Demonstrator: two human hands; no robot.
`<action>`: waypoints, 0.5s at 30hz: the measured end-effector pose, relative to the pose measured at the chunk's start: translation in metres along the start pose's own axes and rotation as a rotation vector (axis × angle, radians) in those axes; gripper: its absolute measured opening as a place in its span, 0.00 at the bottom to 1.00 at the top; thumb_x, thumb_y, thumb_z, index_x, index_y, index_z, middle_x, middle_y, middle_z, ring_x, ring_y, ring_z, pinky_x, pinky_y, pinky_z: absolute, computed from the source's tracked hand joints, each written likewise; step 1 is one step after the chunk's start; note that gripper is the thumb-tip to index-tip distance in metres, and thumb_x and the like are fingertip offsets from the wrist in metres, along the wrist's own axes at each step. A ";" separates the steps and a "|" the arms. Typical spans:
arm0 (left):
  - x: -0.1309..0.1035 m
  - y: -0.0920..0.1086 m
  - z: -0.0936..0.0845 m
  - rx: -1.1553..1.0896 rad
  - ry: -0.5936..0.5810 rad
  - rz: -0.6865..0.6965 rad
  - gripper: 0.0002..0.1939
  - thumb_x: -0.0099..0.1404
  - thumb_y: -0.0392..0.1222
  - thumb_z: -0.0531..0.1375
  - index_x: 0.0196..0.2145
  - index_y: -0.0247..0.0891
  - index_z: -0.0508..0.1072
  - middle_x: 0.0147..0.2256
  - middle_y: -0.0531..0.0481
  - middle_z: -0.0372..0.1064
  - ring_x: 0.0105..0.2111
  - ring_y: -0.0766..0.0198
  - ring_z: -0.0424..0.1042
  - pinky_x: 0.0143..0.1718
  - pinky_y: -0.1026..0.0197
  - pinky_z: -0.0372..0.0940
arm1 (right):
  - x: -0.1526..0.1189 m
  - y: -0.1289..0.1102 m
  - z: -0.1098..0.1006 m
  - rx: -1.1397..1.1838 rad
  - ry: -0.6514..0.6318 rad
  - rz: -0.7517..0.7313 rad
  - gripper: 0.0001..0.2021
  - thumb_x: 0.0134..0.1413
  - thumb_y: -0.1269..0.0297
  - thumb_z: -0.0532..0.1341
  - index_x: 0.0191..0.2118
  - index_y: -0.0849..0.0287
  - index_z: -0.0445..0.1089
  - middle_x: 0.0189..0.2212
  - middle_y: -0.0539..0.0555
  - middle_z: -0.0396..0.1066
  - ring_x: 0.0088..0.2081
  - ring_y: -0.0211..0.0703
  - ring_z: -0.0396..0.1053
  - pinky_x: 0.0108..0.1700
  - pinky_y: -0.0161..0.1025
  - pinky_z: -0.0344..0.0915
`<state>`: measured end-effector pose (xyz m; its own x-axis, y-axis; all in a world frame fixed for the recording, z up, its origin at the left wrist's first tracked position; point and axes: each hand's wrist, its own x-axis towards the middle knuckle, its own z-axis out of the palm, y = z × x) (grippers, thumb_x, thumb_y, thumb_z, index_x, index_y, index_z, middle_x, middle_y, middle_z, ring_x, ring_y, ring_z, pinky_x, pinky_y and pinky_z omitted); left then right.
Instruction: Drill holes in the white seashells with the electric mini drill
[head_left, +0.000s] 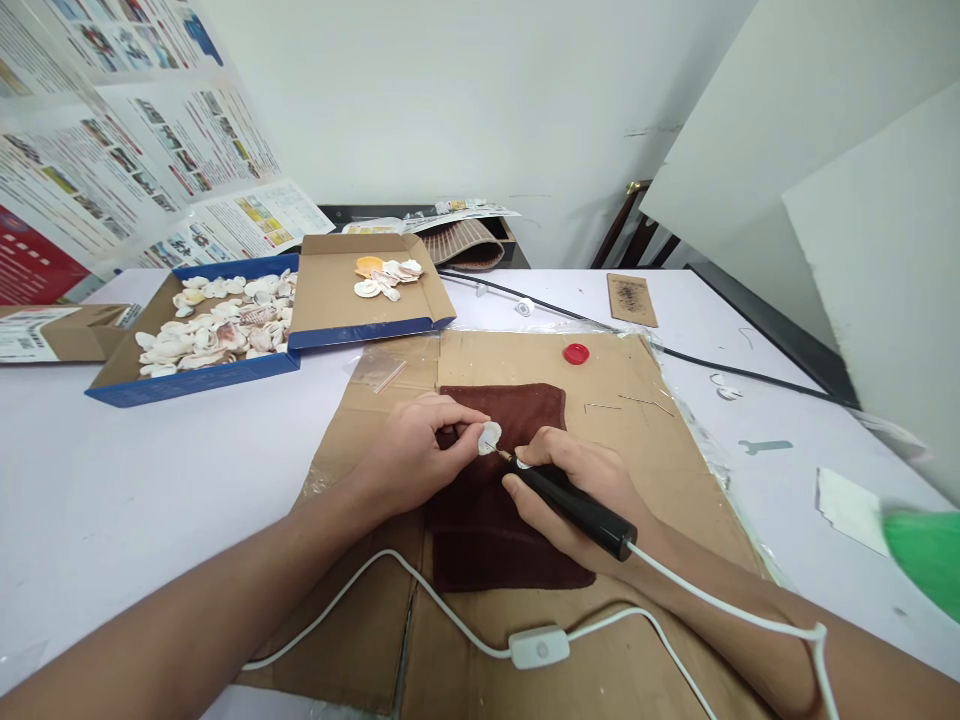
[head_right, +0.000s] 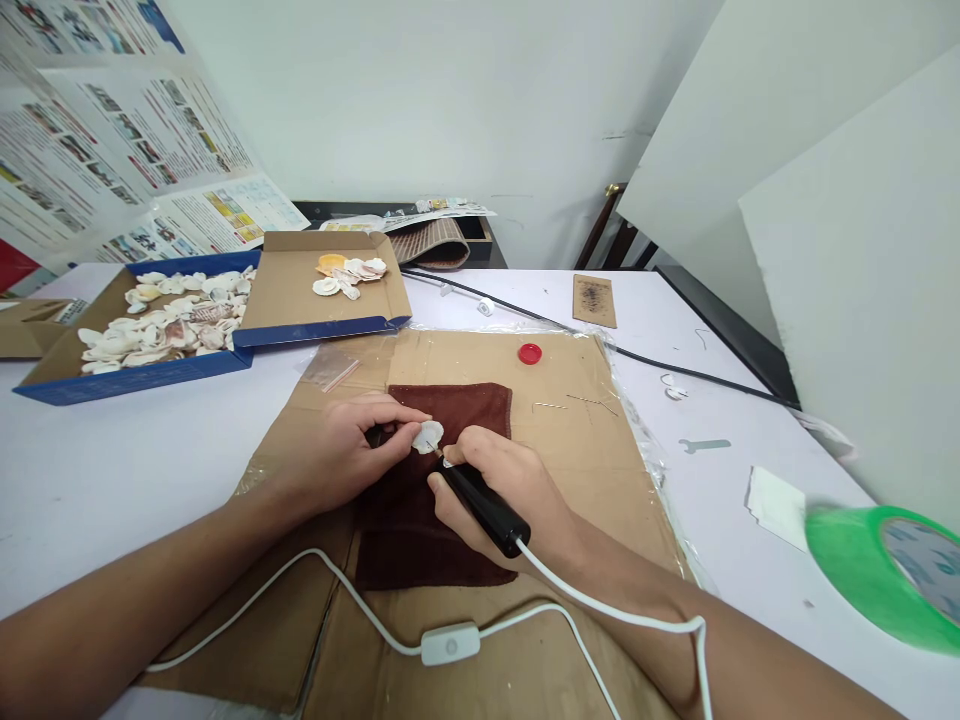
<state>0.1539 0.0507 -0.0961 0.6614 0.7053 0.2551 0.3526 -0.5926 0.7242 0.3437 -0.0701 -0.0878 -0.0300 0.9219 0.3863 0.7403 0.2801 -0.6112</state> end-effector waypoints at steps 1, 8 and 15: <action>0.000 0.000 0.000 -0.002 -0.002 0.005 0.11 0.71 0.41 0.62 0.38 0.44 0.87 0.36 0.53 0.84 0.37 0.61 0.80 0.44 0.60 0.71 | 0.000 0.000 0.000 0.001 -0.002 0.002 0.15 0.62 0.64 0.61 0.30 0.51 0.51 0.21 0.44 0.65 0.21 0.35 0.59 0.23 0.32 0.59; 0.000 0.000 -0.002 -0.020 -0.006 0.037 0.13 0.70 0.39 0.60 0.40 0.44 0.87 0.35 0.52 0.83 0.36 0.62 0.79 0.44 0.59 0.72 | 0.001 -0.001 0.000 -0.016 0.016 -0.020 0.15 0.61 0.65 0.60 0.30 0.51 0.50 0.21 0.43 0.62 0.21 0.34 0.57 0.24 0.32 0.60; 0.000 -0.001 -0.001 -0.027 -0.004 0.059 0.12 0.70 0.37 0.61 0.40 0.44 0.87 0.34 0.52 0.83 0.35 0.63 0.79 0.42 0.60 0.71 | 0.000 -0.002 0.001 -0.068 0.013 -0.040 0.15 0.60 0.65 0.59 0.29 0.51 0.50 0.22 0.44 0.61 0.21 0.34 0.58 0.24 0.33 0.60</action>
<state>0.1527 0.0519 -0.0966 0.6834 0.6678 0.2950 0.2949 -0.6222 0.7252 0.3420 -0.0700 -0.0870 -0.0521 0.9065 0.4190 0.7825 0.2977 -0.5468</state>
